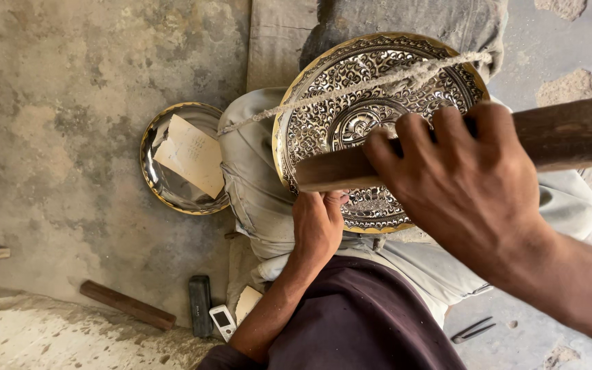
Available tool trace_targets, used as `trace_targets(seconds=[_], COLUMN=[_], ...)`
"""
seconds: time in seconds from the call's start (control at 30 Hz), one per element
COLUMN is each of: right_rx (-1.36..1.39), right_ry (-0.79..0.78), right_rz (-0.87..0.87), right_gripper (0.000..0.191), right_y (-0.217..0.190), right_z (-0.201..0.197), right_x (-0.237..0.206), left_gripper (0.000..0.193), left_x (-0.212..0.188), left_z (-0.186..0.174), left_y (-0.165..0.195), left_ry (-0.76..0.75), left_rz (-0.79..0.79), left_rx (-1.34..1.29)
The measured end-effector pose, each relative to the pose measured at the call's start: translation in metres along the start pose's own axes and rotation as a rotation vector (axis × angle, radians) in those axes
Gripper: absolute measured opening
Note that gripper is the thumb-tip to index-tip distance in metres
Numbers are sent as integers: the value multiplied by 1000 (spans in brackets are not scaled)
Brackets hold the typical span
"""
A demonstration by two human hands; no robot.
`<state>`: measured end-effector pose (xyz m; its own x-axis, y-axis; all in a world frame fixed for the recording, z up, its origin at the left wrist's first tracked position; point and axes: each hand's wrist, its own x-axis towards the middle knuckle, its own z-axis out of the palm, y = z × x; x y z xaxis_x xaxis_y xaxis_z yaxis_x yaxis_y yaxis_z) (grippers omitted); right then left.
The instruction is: The person sits on the floor with an ornate brass tray on their lap and hammers a small chisel-like punch with a wooden mallet to emboss decorative patterns into the tray's surface, repositioning the punch and rotating the tray as they work across different areas.
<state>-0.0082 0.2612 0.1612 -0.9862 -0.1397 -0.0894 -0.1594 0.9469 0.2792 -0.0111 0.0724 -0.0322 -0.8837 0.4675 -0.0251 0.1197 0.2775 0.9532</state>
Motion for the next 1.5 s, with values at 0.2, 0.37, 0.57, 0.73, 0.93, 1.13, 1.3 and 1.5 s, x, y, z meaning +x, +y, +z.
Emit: trace_targets(seconds=[0.2, 0.37, 0.57, 0.73, 0.93, 1.13, 1.3, 1.5], right_rx=[-27, 76, 50, 140, 143, 101, -40, -129], right_ry=[-99, -88, -38, 88, 151, 152, 2, -50], right_rz=[17, 84, 65, 113, 82, 63, 8, -15], right_gripper=[28, 29, 22, 26, 28, 22, 23, 25], right_y=[-1, 0, -3, -6, -4, -5, -3, -1], right_z=[-5, 0, 5, 1, -1, 5, 13, 12], right_x=[5, 5, 3, 4, 7, 3, 0, 0], left_gripper=[19, 22, 21, 20, 18, 21, 21, 22], left_x=[5, 6, 3, 2, 5, 5, 4, 3], left_z=[1, 0, 0, -1, -2, -3, -3, -4], left_y=[4, 10, 4, 4, 12, 10, 10, 11], left_ry=[12, 35, -2, -5, -5, -27, -14, -16], left_rz=[-36, -83, -136, -65, -86, -119, -70, -60], left_rx=[-74, -123, -56, -40, -70, -55, -42, -46])
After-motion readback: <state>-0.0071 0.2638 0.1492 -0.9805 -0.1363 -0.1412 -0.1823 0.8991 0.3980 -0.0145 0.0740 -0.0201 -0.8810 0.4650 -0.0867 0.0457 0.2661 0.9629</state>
